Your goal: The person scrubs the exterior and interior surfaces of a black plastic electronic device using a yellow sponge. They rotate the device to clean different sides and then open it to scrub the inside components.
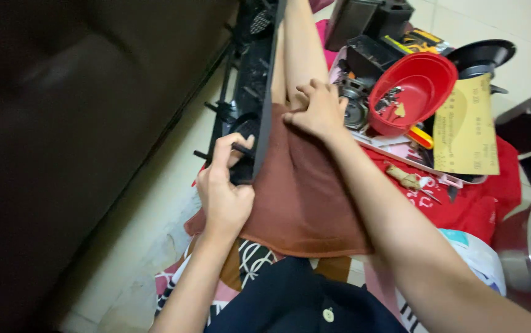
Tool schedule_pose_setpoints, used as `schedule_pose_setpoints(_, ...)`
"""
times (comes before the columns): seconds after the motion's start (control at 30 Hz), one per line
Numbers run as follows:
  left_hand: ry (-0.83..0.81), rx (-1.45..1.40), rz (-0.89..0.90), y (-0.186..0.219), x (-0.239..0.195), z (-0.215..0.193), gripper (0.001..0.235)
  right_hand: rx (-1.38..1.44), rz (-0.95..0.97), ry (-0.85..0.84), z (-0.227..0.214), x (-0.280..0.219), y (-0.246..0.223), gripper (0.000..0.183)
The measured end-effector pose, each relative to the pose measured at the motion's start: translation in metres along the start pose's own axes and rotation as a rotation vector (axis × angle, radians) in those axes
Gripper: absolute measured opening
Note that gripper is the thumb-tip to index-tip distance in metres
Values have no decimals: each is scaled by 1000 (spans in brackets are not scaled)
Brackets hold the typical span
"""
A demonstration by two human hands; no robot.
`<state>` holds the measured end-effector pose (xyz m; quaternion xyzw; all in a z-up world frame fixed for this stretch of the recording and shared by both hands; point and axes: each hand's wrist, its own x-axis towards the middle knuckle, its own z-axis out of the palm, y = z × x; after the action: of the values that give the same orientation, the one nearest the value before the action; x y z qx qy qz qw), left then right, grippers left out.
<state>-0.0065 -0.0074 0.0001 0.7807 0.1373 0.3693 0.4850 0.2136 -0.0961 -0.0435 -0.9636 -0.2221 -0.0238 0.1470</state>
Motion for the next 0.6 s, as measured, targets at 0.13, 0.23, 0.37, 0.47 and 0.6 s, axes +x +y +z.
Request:
schedule_pose_setpoints(0.13,3,53,6,-6,-2,-1,39,-62,20,-67,16,32,2,39)
schedule_pose_setpoints(0.23,-10,71,53,-15,-5,1,41,-202,-53,-51,27,44,2,27)
schedule_pose_setpoints(0.37,-51,170,66,-23,-6,1,44,-455,-61,-126,41,67,-4,45)
schedule_pose_setpoints(0.47,-57,170,41,-24,-4,-2,54,-668,-186,-2,63,83,7,48)
schedule_pose_setpoints(0.6,-64,177,-31,-23,-5,-1,50,-611,76,-9,122,134,20,66)
